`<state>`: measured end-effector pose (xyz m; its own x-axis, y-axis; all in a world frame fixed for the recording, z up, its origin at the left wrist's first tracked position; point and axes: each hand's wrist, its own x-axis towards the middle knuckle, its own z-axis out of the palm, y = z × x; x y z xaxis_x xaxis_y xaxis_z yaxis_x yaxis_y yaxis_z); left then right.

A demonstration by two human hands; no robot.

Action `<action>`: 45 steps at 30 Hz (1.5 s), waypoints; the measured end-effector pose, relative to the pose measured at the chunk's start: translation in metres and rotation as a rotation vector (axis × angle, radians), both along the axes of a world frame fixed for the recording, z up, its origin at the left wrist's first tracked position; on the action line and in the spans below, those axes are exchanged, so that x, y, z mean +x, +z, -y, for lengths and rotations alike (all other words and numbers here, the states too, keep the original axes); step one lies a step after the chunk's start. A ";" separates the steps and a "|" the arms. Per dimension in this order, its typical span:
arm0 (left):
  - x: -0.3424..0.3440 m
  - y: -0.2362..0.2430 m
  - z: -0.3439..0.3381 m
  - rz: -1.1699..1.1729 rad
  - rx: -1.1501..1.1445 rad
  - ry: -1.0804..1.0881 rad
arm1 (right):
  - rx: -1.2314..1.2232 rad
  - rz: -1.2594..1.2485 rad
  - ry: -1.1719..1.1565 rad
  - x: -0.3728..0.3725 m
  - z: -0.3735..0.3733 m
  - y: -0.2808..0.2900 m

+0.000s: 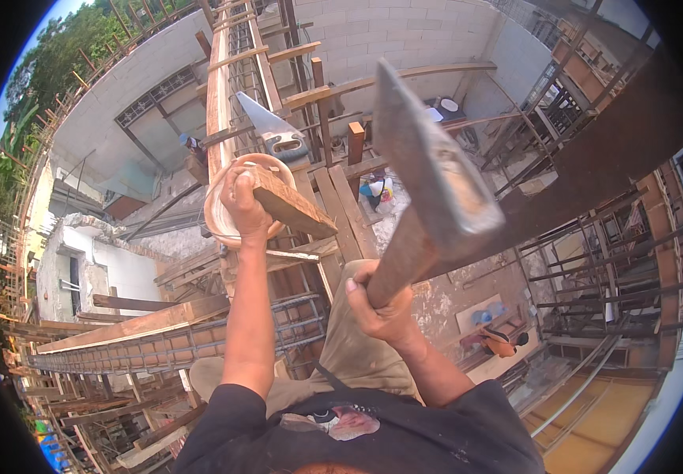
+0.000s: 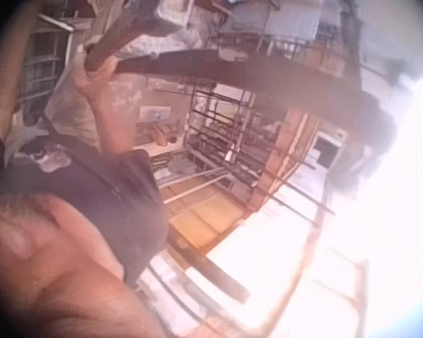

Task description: The person constructs a wooden frame by positioning pieces of wood against a larger structure, securing them by hammering nails, and placing additional wooden pieces into a plastic bucket.

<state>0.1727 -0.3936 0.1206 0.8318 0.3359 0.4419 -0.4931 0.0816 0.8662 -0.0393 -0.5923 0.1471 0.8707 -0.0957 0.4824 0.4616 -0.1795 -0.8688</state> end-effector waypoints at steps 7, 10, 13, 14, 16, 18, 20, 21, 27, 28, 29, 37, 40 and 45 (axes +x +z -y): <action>-0.014 -0.003 -0.003 0.162 0.356 0.188 | 0.132 -0.795 0.264 -0.013 -0.013 -0.002; -0.018 0.006 0.003 0.138 0.298 0.164 | 0.152 -0.402 0.102 -0.006 -0.002 0.048; -0.019 0.002 0.004 0.114 0.250 0.142 | 0.163 -0.125 -0.110 -0.007 -0.010 0.019; -0.019 0.004 0.006 0.150 0.299 0.170 | -0.019 -0.079 -0.116 -0.004 -0.017 0.007; -0.024 0.013 0.013 0.114 0.290 0.140 | 0.089 -0.856 0.201 -0.003 -0.023 -0.024; -0.025 0.017 0.016 0.045 0.239 0.082 | 0.186 -0.869 0.256 -0.006 -0.012 -0.023; -0.027 0.012 0.008 0.077 0.242 0.114 | 0.261 -0.796 0.286 0.006 -0.010 -0.001; -0.030 0.008 0.003 0.087 0.245 0.126 | 0.225 -0.610 0.238 -0.001 -0.012 0.007; -0.025 0.003 0.014 0.115 0.269 0.141 | 0.029 -0.255 -0.063 -0.009 -0.010 -0.048; -0.025 0.001 0.013 0.159 0.358 0.176 | -0.081 -0.477 0.039 -0.007 -0.017 -0.046; -0.027 -0.001 0.015 0.161 0.359 0.175 | 0.122 -0.922 0.225 -0.005 -0.014 -0.041; -0.031 0.003 0.012 0.077 0.273 0.137 | 0.086 -0.196 0.021 -0.017 0.006 0.029; -0.030 -0.002 0.021 0.084 0.291 0.120 | -0.008 -0.207 -0.090 -0.018 -0.009 -0.020; -0.034 0.001 0.017 0.119 0.202 0.033 | 0.442 -1.047 0.279 -0.016 0.005 -0.047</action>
